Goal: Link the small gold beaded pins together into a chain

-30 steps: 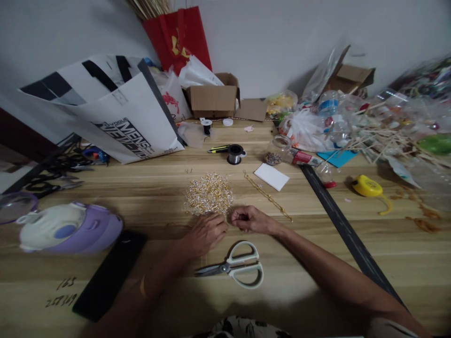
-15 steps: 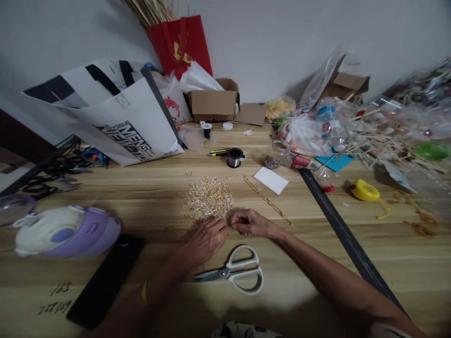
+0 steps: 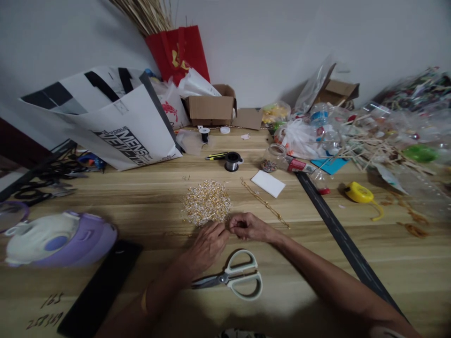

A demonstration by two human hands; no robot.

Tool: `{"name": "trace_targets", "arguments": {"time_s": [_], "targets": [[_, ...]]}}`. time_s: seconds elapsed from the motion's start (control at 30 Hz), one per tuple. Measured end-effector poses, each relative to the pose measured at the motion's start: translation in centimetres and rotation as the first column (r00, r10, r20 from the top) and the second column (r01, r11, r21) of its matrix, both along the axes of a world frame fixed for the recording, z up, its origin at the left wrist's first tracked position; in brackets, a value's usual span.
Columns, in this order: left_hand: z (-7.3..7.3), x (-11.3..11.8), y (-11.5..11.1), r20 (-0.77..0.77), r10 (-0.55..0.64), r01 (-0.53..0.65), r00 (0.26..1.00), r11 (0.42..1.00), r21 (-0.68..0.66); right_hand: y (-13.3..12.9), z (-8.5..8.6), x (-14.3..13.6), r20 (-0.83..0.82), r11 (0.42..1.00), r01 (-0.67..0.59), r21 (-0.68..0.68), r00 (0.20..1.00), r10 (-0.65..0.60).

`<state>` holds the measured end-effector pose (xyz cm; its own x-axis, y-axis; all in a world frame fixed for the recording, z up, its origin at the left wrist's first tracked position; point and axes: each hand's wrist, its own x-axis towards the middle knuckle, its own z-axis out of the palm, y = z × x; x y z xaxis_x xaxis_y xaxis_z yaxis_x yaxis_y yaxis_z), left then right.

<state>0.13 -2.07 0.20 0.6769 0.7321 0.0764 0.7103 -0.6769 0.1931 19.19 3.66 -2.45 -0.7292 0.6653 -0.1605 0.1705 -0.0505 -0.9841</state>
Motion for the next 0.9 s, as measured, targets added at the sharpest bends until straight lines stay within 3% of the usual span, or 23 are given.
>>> {"name": "trace_targets", "arguments": {"time_s": [0.6,0.73,0.9], "targets": [[-1.1,-0.5,-0.1,0.138,0.042,-0.037,0.99,0.999,-0.035,0.0,1.1,-0.1,0.094,1.0,-0.008,0.007,0.996,0.007],[-1.0,-0.7,0.1,0.127,0.044,-0.039,0.991,0.998,-0.039,0.4,1.4,0.3,0.157,0.983,-0.008,0.185,0.987,-0.021],[-0.8,-0.8,0.2,0.128,0.043,-0.033,0.991,0.996,-0.077,1.6,2.1,1.1,0.239,0.876,0.021,0.482,0.959,-0.154]]}}
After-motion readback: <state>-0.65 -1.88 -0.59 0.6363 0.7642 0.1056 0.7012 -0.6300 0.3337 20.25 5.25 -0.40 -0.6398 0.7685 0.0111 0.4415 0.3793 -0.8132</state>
